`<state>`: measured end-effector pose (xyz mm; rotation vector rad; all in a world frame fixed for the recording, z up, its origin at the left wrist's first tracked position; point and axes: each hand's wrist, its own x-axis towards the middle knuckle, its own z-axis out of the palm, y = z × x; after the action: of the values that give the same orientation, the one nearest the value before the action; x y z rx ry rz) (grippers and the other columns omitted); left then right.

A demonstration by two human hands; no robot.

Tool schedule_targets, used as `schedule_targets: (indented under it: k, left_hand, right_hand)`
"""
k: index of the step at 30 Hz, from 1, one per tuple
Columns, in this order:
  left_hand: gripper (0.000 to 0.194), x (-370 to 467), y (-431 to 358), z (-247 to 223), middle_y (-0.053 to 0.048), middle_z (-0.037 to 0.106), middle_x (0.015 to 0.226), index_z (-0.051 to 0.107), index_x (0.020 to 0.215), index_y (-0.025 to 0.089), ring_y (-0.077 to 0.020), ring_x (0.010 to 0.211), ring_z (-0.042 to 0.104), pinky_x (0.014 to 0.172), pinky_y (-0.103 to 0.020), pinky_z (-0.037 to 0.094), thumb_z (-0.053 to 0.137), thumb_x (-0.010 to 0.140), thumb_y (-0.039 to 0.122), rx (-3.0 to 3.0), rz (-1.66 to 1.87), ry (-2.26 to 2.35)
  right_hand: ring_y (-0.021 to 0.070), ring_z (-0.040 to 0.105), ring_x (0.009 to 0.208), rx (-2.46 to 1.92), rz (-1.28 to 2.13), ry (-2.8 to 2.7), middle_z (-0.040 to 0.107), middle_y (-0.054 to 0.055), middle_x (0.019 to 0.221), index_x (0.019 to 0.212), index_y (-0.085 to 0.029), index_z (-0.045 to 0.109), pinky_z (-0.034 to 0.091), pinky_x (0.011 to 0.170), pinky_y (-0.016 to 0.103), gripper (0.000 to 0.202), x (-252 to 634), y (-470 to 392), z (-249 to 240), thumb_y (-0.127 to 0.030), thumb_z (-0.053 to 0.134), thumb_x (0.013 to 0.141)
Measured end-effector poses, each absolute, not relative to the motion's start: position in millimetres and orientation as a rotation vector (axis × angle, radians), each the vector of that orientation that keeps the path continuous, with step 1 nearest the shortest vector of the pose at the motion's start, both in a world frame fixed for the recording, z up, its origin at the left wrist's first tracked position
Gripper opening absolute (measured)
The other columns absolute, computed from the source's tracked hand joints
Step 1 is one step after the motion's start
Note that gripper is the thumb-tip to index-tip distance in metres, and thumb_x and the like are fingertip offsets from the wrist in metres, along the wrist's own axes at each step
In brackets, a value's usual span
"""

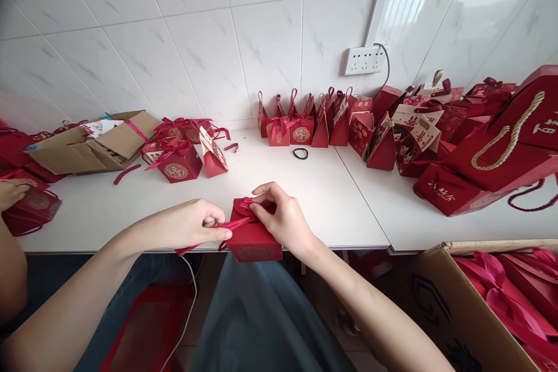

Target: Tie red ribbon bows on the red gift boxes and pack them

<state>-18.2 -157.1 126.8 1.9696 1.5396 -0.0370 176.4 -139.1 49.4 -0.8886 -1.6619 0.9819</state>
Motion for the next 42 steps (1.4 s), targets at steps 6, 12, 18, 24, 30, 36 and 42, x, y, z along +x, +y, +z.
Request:
schedule_targets:
  k: [6,12,18,24,30,36,42]
  left_hand:
    - [0.03,-19.1,-146.0,140.6,0.001,0.056,0.073,0.06,0.072,0.021,-0.0129,0.061,0.049,0.054,-0.024,0.035,0.051,0.08,0.049,2.21,0.154,1.434]
    - [0.023,-5.3,-145.4,155.5,0.002,0.062,0.083,0.062,0.087,0.025,-0.014,0.071,0.056,0.062,-0.024,0.038,0.041,0.088,0.033,2.332,0.159,1.365]
    - [0.026,8.5,-139.3,159.5,0.0,0.063,0.096,0.066,0.088,0.025,-0.0136,0.074,0.057,0.066,-0.025,0.04,0.04,0.086,0.024,2.409,0.188,1.242]
    - [0.013,10.1,-129.6,163.3,0.001,0.061,0.076,0.061,0.072,0.02,-0.0125,0.062,0.049,0.055,-0.025,0.035,0.048,0.075,0.02,2.314,0.158,1.254]
    - [0.016,7.3,-131.0,166.5,-0.002,0.062,0.092,0.067,0.078,0.021,-0.0167,0.078,0.057,0.067,-0.026,0.041,0.053,0.076,0.029,2.32,0.191,1.193]
    - [0.02,10.4,-121.4,153.6,-0.001,0.066,0.084,0.067,0.082,0.021,-0.017,0.075,0.058,0.068,-0.027,0.042,0.048,0.079,0.026,2.304,0.232,1.229]
    - [0.013,4.1,-102.7,121.8,-0.002,0.064,0.091,0.059,0.086,0.019,-0.0165,0.086,0.06,0.077,-0.028,0.046,0.054,0.077,0.026,2.148,0.5,1.112]
  right_hand:
    - [0.0154,0.067,0.075,-0.923,0.981,-1.682,0.073,-0.002,0.081,0.093,-0.024,0.05,0.049,0.073,0.029,0.015,175.7,-139.8,50.3,-0.023,0.059,0.081]
    - [0.0162,0.068,0.076,-0.933,1.008,-1.676,0.074,-0.001,0.084,0.1,-0.025,0.049,0.05,0.074,0.031,0.021,174.8,-141.3,49.8,-0.022,0.057,0.08]
    - [0.0149,0.068,0.073,-0.946,1.023,-1.673,0.073,-0.004,0.08,0.101,-0.026,0.048,0.05,0.073,0.029,0.026,174.7,-141.2,51.2,-0.018,0.056,0.078]
    - [0.0162,0.068,0.075,-0.942,1.032,-1.681,0.074,-0.001,0.083,0.104,-0.025,0.048,0.05,0.074,0.031,0.028,175.4,-140.4,51.3,-0.019,0.057,0.078]
    - [0.0169,0.068,0.078,-0.934,1.032,-1.69,0.074,-0.002,0.081,0.103,-0.025,0.048,0.05,0.076,0.033,0.027,174.8,-140.6,52.4,-0.019,0.057,0.079]
    - [0.0167,0.067,0.074,-0.919,1.045,-1.679,0.072,-0.002,0.078,0.109,-0.026,0.047,0.05,0.071,0.031,0.032,175.0,-143.3,52.2,-0.02,0.058,0.079]
    - [0.0162,0.066,0.073,-0.909,1.035,-1.6,0.07,-0.004,0.074,0.115,-0.026,0.042,0.05,0.072,0.03,0.043,176.7,-142.2,47.5,-0.022,0.061,0.077]
